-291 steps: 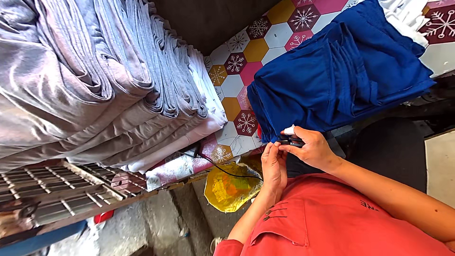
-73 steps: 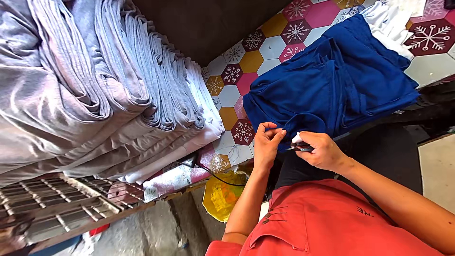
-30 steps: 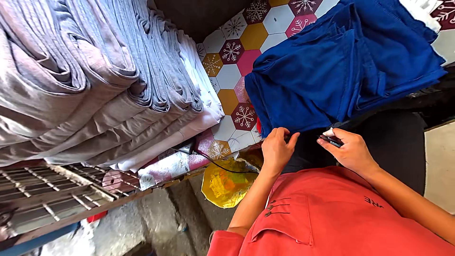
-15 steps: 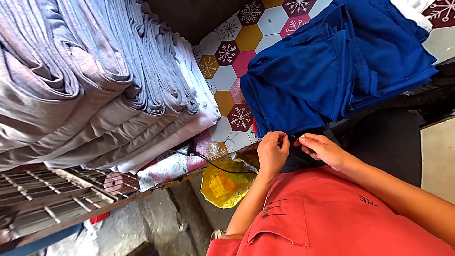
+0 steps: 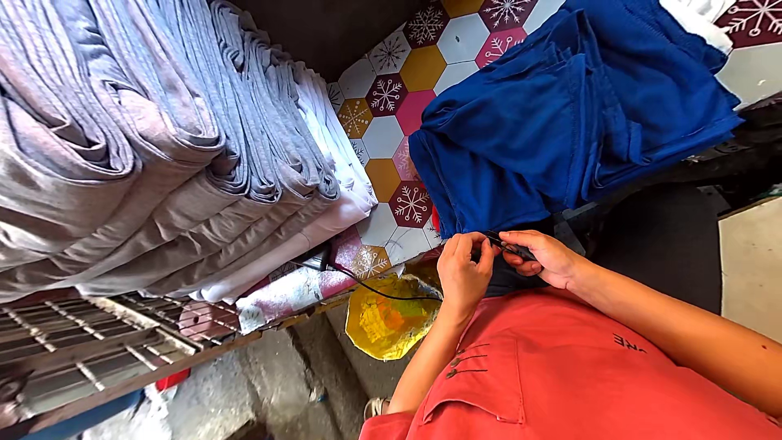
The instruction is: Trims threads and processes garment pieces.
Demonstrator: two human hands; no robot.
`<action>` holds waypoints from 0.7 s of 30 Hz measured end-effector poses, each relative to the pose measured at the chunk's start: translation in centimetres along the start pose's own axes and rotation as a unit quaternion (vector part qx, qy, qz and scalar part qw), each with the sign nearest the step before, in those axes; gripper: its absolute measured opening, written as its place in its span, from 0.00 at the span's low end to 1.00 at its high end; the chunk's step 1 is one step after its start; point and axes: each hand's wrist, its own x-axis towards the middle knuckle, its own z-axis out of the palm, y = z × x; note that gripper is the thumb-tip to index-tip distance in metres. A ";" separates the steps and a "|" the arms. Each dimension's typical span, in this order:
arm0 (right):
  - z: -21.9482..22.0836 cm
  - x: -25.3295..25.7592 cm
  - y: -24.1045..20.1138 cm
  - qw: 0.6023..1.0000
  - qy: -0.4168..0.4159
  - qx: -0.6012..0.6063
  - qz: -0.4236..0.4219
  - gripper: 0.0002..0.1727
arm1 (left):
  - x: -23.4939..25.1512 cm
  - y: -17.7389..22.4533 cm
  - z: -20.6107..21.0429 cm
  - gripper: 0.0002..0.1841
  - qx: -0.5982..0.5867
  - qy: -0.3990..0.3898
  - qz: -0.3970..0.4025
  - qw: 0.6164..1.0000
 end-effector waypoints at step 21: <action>0.2 0.3 0.3 0.996 0.039 -0.064 -0.047 0.17 | -0.2 0.0 -0.5 0.05 0.022 -0.017 -0.021 0.999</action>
